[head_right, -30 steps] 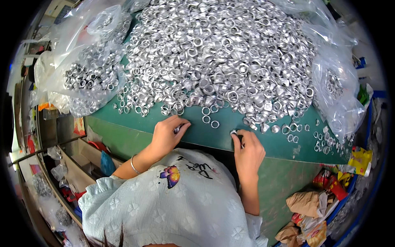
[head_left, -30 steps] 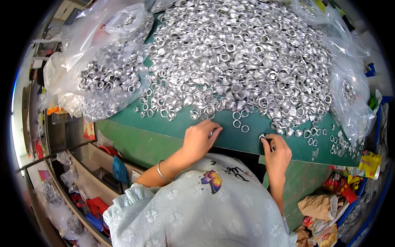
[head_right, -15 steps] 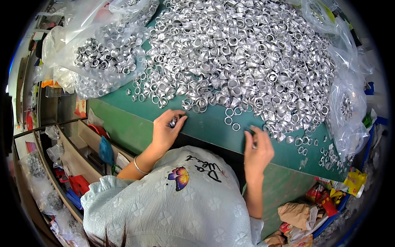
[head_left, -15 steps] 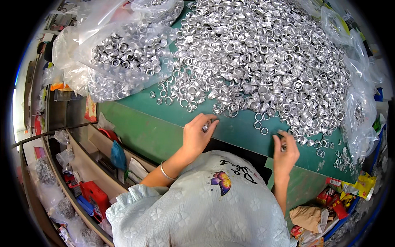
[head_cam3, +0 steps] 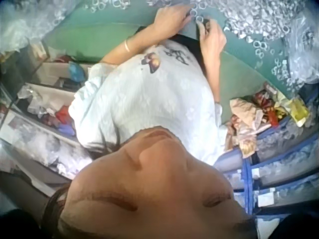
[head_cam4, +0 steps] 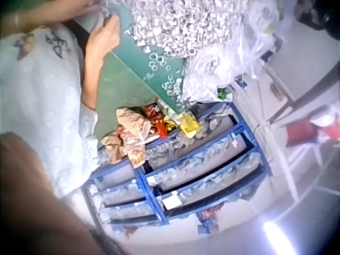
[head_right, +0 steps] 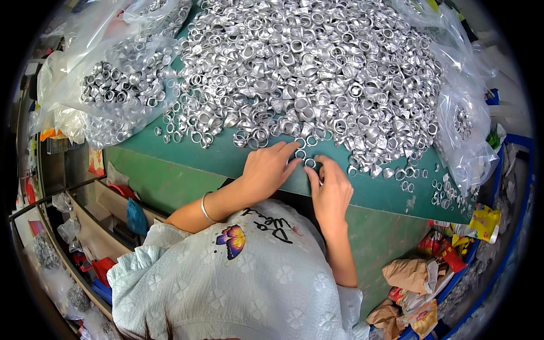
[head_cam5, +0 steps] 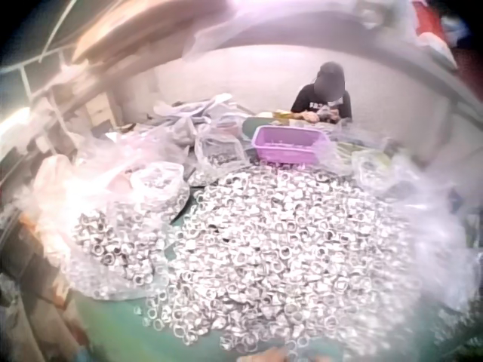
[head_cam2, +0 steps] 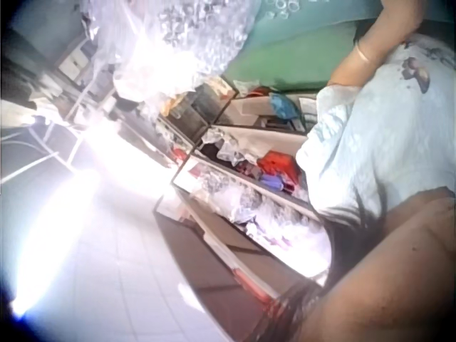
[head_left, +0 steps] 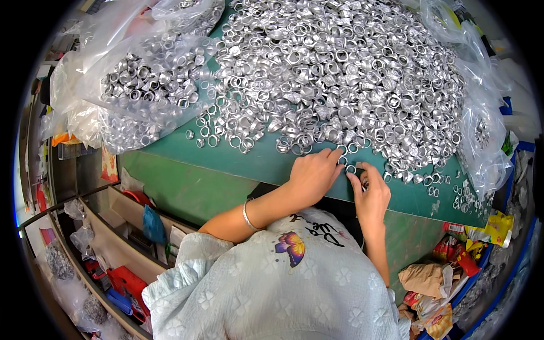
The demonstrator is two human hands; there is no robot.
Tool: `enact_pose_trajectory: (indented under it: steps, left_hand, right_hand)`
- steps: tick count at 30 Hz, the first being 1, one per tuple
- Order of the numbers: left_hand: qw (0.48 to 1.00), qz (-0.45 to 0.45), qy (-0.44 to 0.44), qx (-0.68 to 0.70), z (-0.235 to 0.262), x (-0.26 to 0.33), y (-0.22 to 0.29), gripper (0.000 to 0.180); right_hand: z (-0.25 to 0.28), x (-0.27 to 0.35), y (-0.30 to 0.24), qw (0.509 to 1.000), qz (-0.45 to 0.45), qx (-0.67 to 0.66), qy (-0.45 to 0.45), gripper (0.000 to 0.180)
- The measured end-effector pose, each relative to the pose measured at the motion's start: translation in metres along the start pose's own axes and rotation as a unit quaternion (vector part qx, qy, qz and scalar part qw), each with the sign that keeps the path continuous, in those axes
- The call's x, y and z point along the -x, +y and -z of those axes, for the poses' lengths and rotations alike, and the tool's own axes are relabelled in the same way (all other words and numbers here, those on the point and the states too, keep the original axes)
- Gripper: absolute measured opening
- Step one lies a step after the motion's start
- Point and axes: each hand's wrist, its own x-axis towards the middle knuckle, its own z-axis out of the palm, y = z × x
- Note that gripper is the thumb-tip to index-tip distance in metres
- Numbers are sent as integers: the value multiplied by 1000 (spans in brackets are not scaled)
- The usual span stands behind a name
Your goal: The person sorts small metal tabs from a large pile on a green table by hand, picking them up individually and moving them into plastic bags or different areas of the table.
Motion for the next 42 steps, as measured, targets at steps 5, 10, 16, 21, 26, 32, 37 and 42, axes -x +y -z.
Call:
enact_pose_trajectory:
  steps: [5,10,16,21,26,32,37,42]
  left_hand:
    - [999,27,-18,10,3,-1,2,20]
    - [999,38,-31,-11,6,0,0,14]
    - [999,19,-41,-17,4,-2,0,14]
    - [998,26,-41,-27,3,-5,5,15]
    - [984,56,27,167,4,-6,-2,15]
    - [780,261,-133,554,20,-6,-3,13]
    - [676,278,-190,656,15,-6,0,15]
    - [679,274,-182,656,14,-9,6,13]
  right_hand:
    - [2,-6,1,1000,8,9,-28,15]
    - [10,-7,3,998,-1,10,-61,12]
    - [8,-19,2,999,43,-4,-21,10]
    - [-5,-33,1,994,96,43,6,13]
    - [-5,-32,11,996,76,-45,-17,13]
    - [10,-12,22,900,-172,-389,-95,11]
    - [14,-4,28,742,-270,-605,-103,13]
    - [20,-5,30,728,-263,-625,-97,14]
